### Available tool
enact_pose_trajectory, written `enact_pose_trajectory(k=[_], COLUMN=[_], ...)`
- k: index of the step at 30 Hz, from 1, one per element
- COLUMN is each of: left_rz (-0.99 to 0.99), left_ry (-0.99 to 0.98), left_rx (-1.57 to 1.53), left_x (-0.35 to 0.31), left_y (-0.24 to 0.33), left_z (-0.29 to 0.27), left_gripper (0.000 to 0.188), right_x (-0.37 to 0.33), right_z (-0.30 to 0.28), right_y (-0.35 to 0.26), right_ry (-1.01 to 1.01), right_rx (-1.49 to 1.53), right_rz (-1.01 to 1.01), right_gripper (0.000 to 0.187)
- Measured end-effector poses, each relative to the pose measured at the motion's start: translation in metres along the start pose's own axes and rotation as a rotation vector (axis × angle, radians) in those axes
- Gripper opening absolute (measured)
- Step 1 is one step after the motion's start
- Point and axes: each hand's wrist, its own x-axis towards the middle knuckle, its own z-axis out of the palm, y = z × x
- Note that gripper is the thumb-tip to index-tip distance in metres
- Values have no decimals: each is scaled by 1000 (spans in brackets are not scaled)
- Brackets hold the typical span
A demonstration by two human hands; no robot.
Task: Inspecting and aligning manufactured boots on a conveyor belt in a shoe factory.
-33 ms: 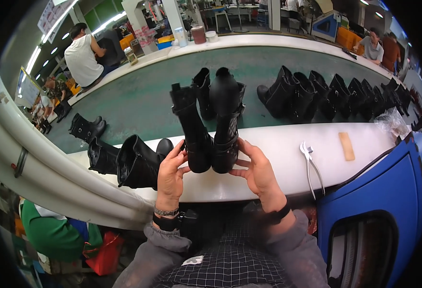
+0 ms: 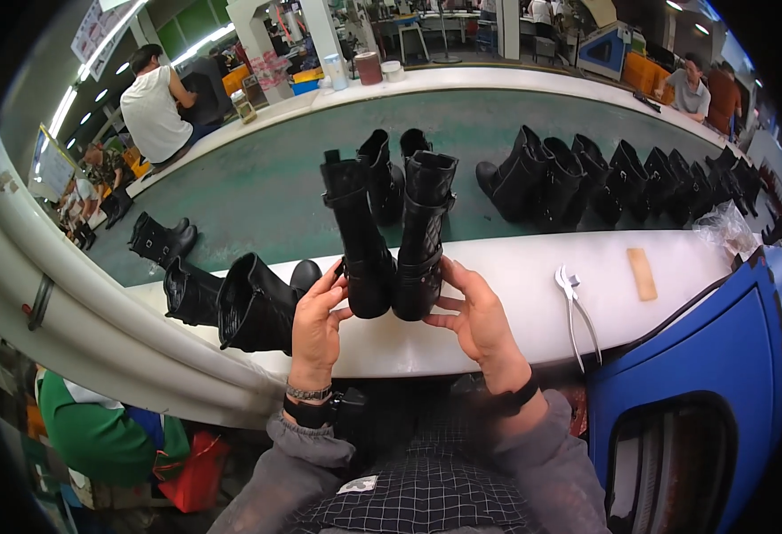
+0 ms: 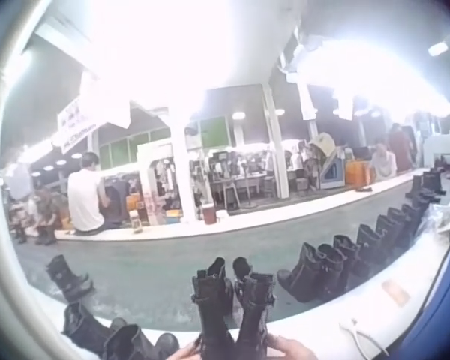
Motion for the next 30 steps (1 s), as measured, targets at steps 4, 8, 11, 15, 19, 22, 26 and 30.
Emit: enact_pose_trajectory(k=[4, 8, 11, 15, 19, 22, 26, 30], left_rz=[17, 29, 27, 16, 14, 18, 22, 62], left_ry=[23, 24, 33, 27, 16, 10, 2, -18], left_rx=[103, 95, 100, 102, 126, 122, 111, 81], left_x=[14, 22, 23, 25, 23, 23, 25, 29], left_y=[-1, 1, 2, 0, 0, 1, -1, -1], left_z=[2, 5, 7, 6, 5, 5, 6, 7], left_gripper=[44, 42, 43, 43, 44, 44, 45, 42], right_x=[10, 20, 23, 24, 21, 22, 25, 24], right_z=[-1, -6, -8, -6, -2, -1, -4, 2], right_y=[-8, -14, -16, -16, -18, -18, -20, -27], right_ry=[5, -32, -62, -13, -25, -36, -50, -64], right_rx=[-5, 4, 11, 1, -6, -1, -11, -35], right_rz=[-10, -5, 6, 4, -10, -10, 6, 14], right_gripper=[59, 55, 56, 53, 53, 52, 53, 55])
